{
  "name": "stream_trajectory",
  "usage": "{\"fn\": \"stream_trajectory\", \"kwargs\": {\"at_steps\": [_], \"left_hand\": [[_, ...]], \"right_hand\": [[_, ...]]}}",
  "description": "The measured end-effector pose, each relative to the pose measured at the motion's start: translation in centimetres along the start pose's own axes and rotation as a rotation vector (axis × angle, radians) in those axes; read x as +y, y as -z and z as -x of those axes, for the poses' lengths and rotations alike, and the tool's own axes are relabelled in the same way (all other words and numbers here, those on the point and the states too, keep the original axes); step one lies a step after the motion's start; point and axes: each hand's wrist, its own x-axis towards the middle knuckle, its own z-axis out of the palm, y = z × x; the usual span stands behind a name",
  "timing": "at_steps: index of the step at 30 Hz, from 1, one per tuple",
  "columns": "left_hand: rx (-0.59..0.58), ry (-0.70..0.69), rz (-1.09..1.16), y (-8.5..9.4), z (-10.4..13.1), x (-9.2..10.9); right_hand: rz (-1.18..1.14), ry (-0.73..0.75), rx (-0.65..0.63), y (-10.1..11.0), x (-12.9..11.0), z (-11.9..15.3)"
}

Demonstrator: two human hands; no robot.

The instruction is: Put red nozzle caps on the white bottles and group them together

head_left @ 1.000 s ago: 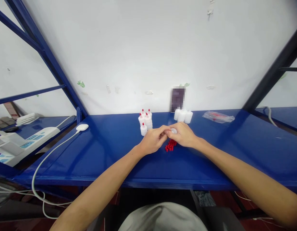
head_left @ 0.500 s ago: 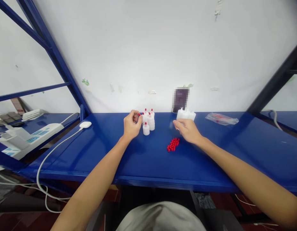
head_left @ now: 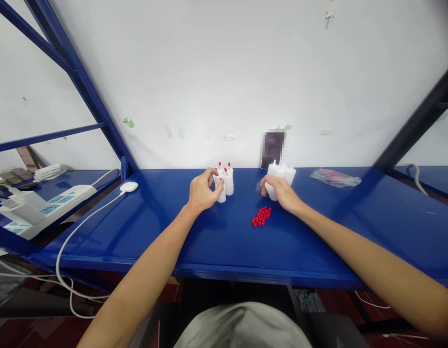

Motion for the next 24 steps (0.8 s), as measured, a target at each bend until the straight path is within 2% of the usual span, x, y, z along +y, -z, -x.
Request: {"fn": "stream_trajectory", "kwargs": {"at_steps": [2, 3, 7, 9, 11, 15, 24], "left_hand": [[0.001, -0.078, 0.024, -0.1, 0.3, 1.1], [-0.06, -0.132, 0.039, -0.2, 0.5, 1.8], [-0.526, -0.341, 0.081, -2.0, 1.1, 4.4], [-0.669, -0.386, 0.058, -3.0, 1.1, 5.0], [-0.743, -0.405, 0.031, -3.8, 1.0, 5.1], [-0.789, -0.434, 0.006, -4.5, 0.8, 4.9], [-0.721, -0.373, 0.02, -4.7, 0.9, 4.5]], "right_hand": [[-0.002, -0.005, 0.003, -0.1, 0.1, 0.0], [0.0, -0.013, 0.001, -0.1, 0.1, -0.1], [-0.002, -0.063, -0.044, -0.3, 0.0, -0.3], [-0.011, -0.072, -0.039, -0.3, 0.0, -0.4], [-0.021, -0.072, -0.019, -0.4, 0.1, -0.6], [-0.032, -0.064, -0.01, -0.4, 0.2, -0.7], [0.029, -0.024, 0.022, -0.5, 0.1, -0.5]]}}
